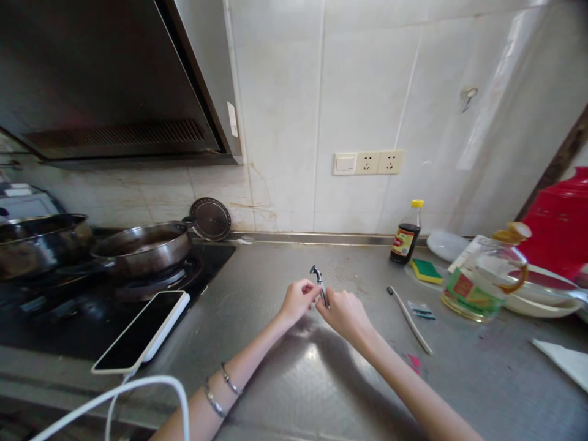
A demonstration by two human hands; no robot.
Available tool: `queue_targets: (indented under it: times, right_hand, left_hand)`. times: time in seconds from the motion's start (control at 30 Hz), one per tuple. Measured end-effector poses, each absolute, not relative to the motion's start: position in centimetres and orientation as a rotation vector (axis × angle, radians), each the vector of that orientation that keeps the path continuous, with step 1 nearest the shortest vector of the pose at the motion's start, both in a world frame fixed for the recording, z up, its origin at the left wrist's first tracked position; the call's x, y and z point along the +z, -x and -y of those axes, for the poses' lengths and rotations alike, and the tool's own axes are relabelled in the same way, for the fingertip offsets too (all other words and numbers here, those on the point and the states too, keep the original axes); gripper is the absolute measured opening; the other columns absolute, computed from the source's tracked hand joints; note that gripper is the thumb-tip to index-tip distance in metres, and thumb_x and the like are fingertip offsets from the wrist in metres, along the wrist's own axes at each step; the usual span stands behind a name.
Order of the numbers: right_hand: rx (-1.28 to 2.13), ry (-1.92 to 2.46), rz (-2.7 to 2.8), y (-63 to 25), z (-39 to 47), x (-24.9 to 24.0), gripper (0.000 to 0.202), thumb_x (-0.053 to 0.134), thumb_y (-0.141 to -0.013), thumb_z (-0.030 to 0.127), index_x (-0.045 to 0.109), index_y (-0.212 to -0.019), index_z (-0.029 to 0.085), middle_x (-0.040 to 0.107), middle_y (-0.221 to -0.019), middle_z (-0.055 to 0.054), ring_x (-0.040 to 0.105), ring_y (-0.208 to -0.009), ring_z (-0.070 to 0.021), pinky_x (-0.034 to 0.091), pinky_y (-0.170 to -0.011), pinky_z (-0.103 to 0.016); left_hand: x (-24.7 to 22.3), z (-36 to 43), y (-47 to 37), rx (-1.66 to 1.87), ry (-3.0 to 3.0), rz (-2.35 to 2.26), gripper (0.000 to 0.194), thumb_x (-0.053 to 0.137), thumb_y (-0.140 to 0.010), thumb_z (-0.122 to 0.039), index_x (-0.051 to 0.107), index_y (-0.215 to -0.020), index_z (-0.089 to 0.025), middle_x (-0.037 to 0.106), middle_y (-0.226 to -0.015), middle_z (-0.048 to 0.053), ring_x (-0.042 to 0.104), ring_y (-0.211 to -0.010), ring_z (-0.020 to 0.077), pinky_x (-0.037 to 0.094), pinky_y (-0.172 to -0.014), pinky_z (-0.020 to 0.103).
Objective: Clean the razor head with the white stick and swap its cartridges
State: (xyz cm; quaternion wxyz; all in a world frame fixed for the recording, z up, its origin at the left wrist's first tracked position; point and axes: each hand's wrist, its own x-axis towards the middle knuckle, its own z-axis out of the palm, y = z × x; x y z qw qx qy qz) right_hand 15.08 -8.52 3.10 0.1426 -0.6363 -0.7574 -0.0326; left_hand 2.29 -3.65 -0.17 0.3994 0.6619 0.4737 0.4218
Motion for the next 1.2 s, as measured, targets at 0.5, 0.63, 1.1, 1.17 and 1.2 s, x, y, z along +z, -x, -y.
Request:
queue_targets:
  times: [0.5,0.63,1.1,1.17,1.2]
  right_hand:
    - [-0.134,1.712,2.237,-14.5,9.0,1.9,0.029,0.036,-0.089,0.033,0.058,-0.090,0.014,0.069,-0.073,-0.012,0.066,-0.061,-0.0219,0.031,-0.049,-0.023]
    - [-0.104,1.652,2.211,-15.3,8.8,1.8,0.031,0.037,-0.089,0.039,0.057,-0.081,0.016,0.067,-0.065,-0.009,0.064,-0.059,-0.0201,0.029,-0.049,-0.023]
    - [0.026,1.718,2.114,-17.3,7.7,1.1,0.039,0.031,-0.092,0.037,0.057,-0.070,0.017,0.064,-0.061,-0.007,0.059,-0.057,-0.0148,0.024,-0.050,-0.024]
    - [0.034,1.729,2.116,-17.2,7.7,1.1,0.039,0.032,-0.092,0.037,0.057,-0.071,0.017,0.064,-0.061,-0.007,0.059,-0.058,-0.0148,0.024,-0.050,-0.024]
    - [0.040,1.733,2.118,-17.2,7.7,1.1,0.039,0.032,-0.092,0.037,0.058,-0.071,0.017,0.064,-0.061,-0.007,0.059,-0.058,-0.0147,0.024,-0.050,-0.024]
  left_hand:
    - [-0.7,3.2,-2.7,1.070,-1.791,-1.322,0.034,0.051,-0.076,-0.043,0.048,-0.055,-0.015,0.049,-0.048,-0.003,0.047,-0.048,0.0098,0.033,-0.049,0.020]
    - [0.2,2.8,-1.4,0.956,-1.937,-1.471,0.035,0.043,-0.080,-0.037,0.051,-0.054,-0.015,0.053,-0.049,0.000,0.051,-0.051,0.0117,0.033,-0.051,0.021]
    - [0.6,2.1,-0.7,0.195,-2.381,-1.855,0.037,0.032,-0.086,-0.030,0.065,-0.095,-0.015,0.067,-0.096,0.016,0.064,-0.089,0.0281,0.046,-0.073,0.035]
    - [0.5,2.1,-0.9,0.184,-2.388,-1.846,0.037,0.033,-0.086,-0.031,0.066,-0.095,-0.016,0.067,-0.097,0.016,0.063,-0.091,0.0280,0.046,-0.075,0.036]
    - [0.4,2.0,-1.0,0.180,-2.385,-1.844,0.037,0.033,-0.085,-0.032,0.066,-0.094,-0.017,0.067,-0.097,0.016,0.063,-0.092,0.0278,0.046,-0.076,0.036]
